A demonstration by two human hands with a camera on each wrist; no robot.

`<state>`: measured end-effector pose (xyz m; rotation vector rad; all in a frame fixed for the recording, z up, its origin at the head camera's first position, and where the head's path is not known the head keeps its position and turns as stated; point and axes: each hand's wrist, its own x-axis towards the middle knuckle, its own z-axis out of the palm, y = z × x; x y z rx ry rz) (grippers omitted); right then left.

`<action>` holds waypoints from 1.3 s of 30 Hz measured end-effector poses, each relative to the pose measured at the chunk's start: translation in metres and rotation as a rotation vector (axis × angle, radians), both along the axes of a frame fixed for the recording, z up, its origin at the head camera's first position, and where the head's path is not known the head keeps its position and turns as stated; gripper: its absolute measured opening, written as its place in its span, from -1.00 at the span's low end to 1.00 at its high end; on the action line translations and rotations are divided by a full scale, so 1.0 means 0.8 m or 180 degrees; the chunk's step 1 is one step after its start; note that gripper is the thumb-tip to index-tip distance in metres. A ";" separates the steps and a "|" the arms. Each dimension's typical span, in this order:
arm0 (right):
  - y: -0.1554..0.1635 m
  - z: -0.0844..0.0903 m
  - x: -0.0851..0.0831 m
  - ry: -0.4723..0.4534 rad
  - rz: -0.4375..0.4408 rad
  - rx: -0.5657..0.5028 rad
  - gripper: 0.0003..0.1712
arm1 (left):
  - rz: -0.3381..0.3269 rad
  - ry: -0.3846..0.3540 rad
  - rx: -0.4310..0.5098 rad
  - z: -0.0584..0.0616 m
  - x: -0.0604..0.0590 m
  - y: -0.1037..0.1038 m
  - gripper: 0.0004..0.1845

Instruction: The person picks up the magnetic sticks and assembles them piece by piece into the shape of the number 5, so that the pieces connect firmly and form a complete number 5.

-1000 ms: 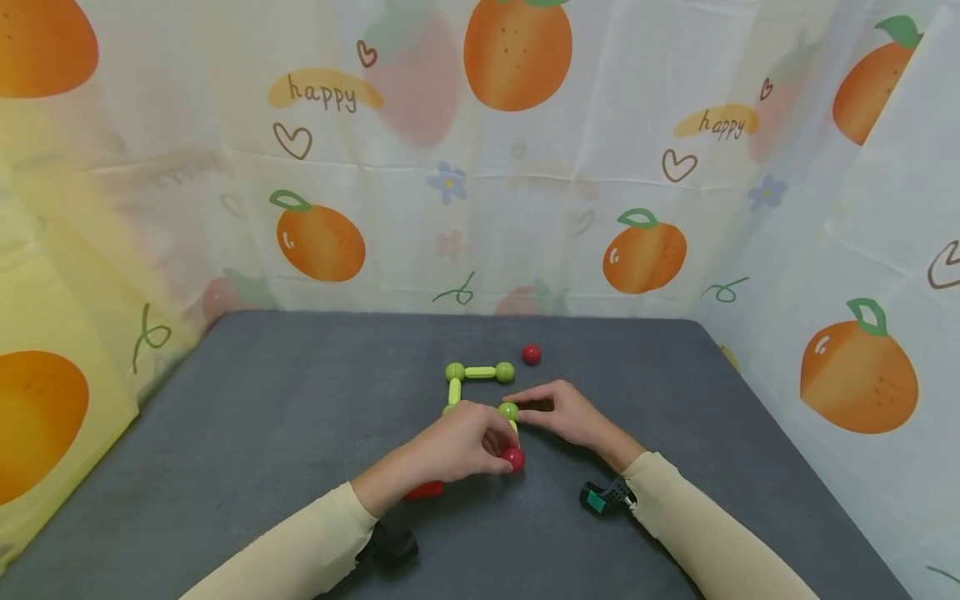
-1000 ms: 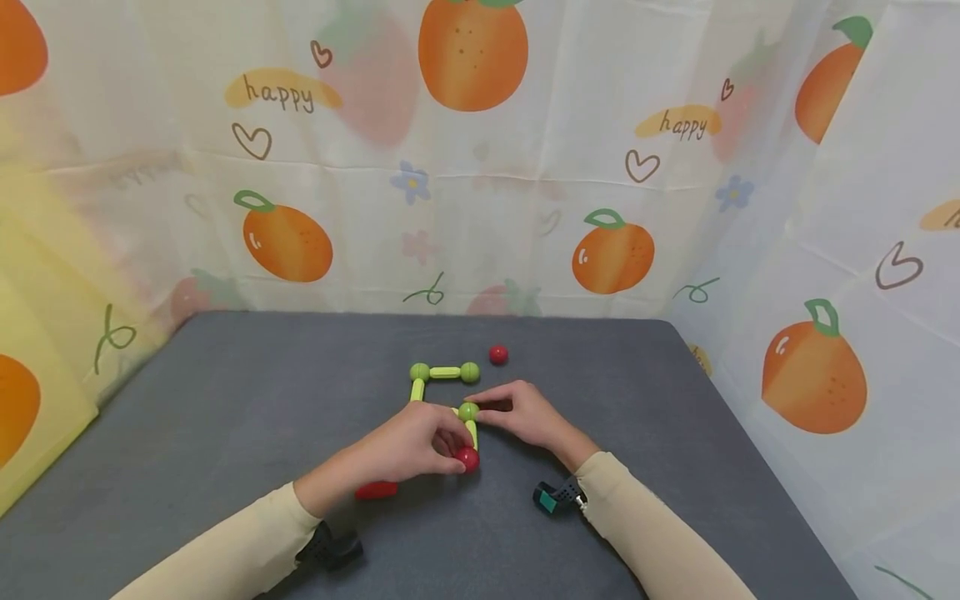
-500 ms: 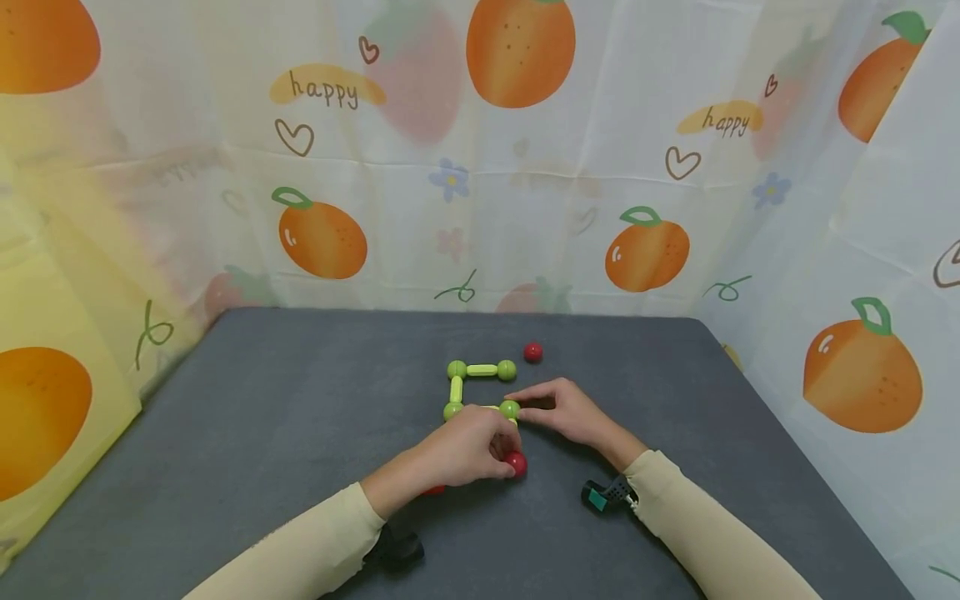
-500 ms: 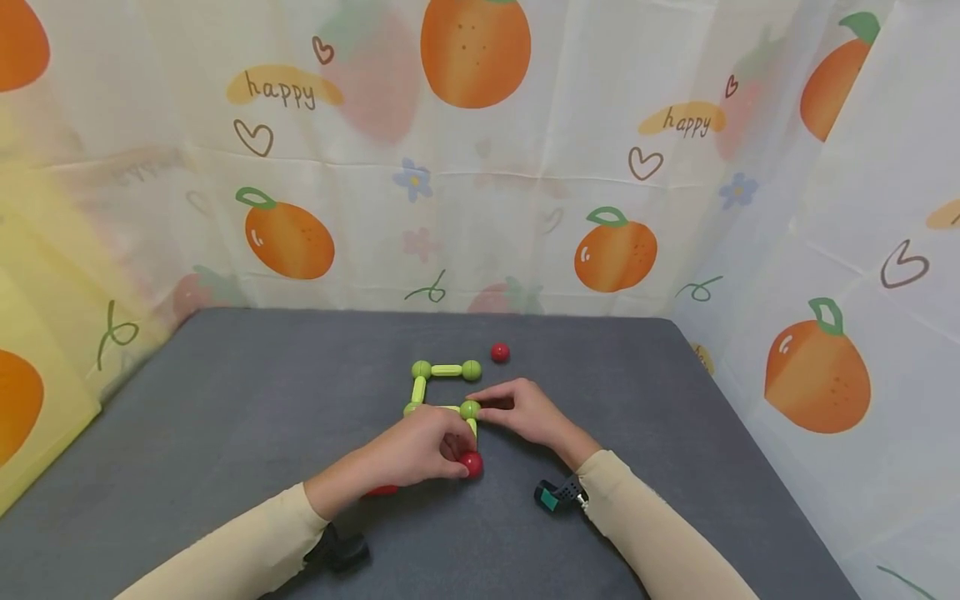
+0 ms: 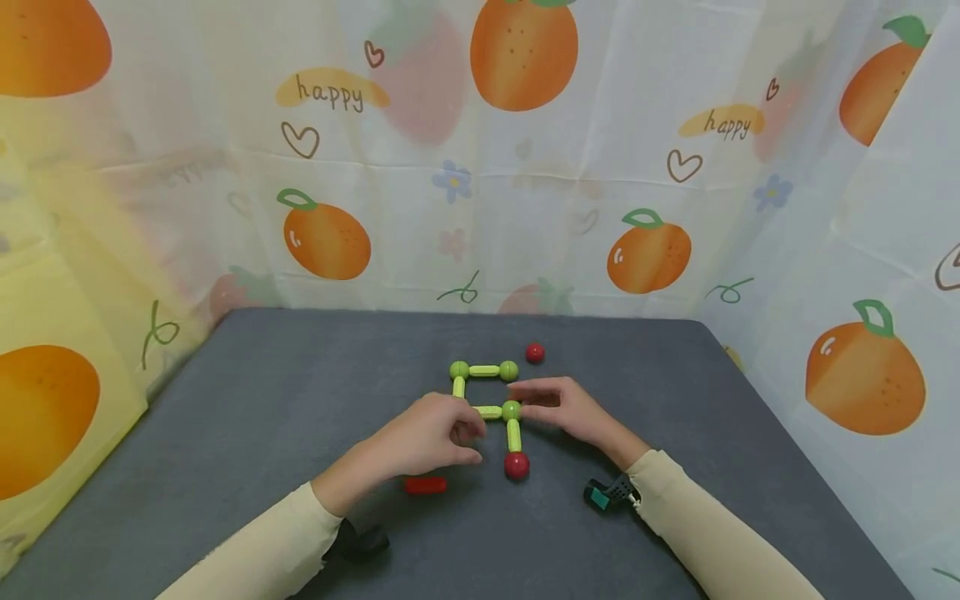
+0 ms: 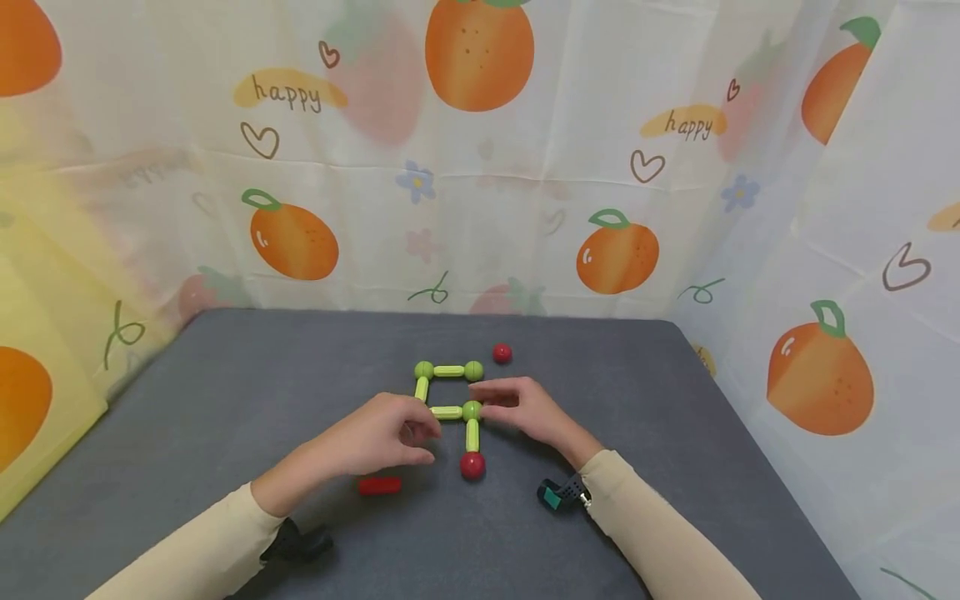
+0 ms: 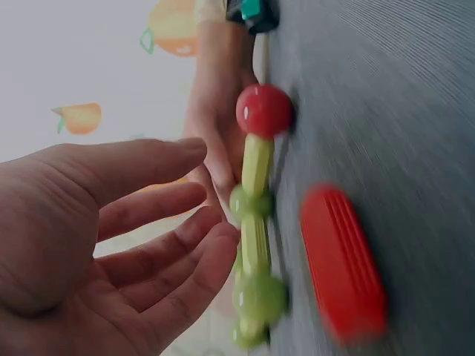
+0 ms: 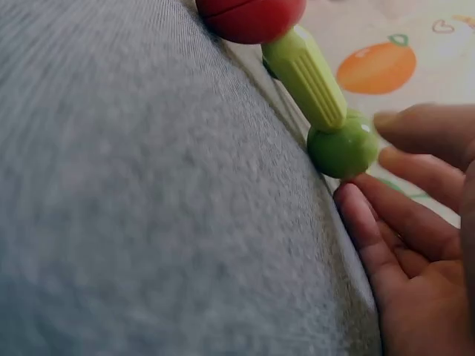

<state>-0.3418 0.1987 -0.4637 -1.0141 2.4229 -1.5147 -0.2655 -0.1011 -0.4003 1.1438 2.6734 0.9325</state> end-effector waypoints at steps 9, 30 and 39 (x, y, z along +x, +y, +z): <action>0.010 0.024 0.053 0.0197 -0.0787 -0.0057 -0.55 | 0.0103 -0.0205 -0.0231 -0.011 0.018 -0.074 -0.71; -0.018 0.012 0.114 0.0913 -0.0291 0.0674 -0.76 | -0.0013 -0.0191 -0.0241 -0.025 0.007 -0.048 -0.84; -0.013 0.005 0.113 0.0852 -0.0255 0.0455 -0.74 | -0.0015 -0.0004 -0.0073 -0.021 -0.008 -0.009 -0.89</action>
